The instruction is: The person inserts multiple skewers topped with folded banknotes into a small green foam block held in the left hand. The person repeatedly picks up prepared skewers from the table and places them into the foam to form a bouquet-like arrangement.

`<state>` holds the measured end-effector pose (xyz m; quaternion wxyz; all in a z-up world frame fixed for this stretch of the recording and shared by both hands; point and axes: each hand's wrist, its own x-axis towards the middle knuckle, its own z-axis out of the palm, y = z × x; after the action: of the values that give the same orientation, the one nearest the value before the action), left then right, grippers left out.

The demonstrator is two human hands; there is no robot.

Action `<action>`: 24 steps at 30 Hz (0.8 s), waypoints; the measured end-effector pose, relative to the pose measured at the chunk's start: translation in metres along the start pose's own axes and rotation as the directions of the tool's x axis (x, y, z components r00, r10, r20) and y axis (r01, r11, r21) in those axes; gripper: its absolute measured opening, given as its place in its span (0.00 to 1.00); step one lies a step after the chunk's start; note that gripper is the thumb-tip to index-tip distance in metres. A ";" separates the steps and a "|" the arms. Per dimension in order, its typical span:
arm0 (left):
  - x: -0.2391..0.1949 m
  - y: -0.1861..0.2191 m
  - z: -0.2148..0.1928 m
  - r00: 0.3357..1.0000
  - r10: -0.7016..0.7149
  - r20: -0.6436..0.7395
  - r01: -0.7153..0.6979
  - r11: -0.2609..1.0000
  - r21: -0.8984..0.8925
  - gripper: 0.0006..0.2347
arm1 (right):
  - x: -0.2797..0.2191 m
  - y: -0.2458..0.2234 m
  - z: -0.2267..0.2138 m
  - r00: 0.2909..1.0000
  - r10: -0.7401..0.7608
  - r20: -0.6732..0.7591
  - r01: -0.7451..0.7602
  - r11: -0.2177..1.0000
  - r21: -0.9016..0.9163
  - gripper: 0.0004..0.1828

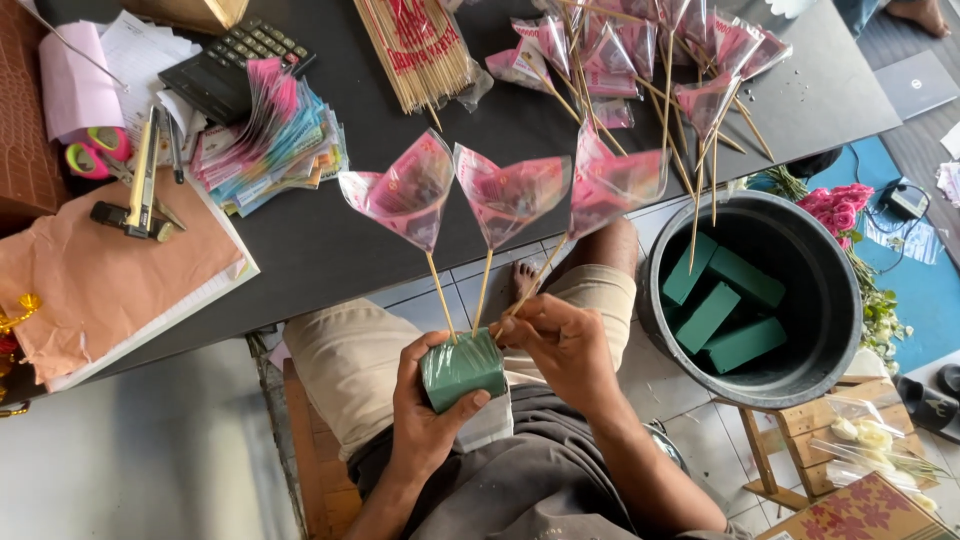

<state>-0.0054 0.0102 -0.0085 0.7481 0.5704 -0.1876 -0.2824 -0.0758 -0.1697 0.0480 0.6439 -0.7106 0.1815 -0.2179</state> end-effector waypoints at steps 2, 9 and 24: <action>-0.001 -0.001 0.000 1.000 -0.004 0.007 0.004 1.000 -0.003 0.29 | -0.003 0.002 -0.001 1.000 -0.001 -0.013 0.001 1.000 0.001 0.06; -0.001 -0.006 -0.001 0.996 -0.077 -0.050 0.080 0.995 0.055 0.30 | -0.003 0.019 -0.004 0.997 0.078 -0.016 -0.078 0.996 -0.051 0.06; 0.006 -0.022 -0.004 0.978 -0.173 -0.116 0.171 0.985 -0.021 0.31 | 0.007 0.030 -0.004 0.971 0.238 0.019 -0.238 0.971 0.011 0.05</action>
<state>-0.0033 0.0052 -0.0312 0.7337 0.5960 -0.0917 -0.3131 -0.0714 -0.1801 0.0192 0.6715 -0.6814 0.2585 -0.1341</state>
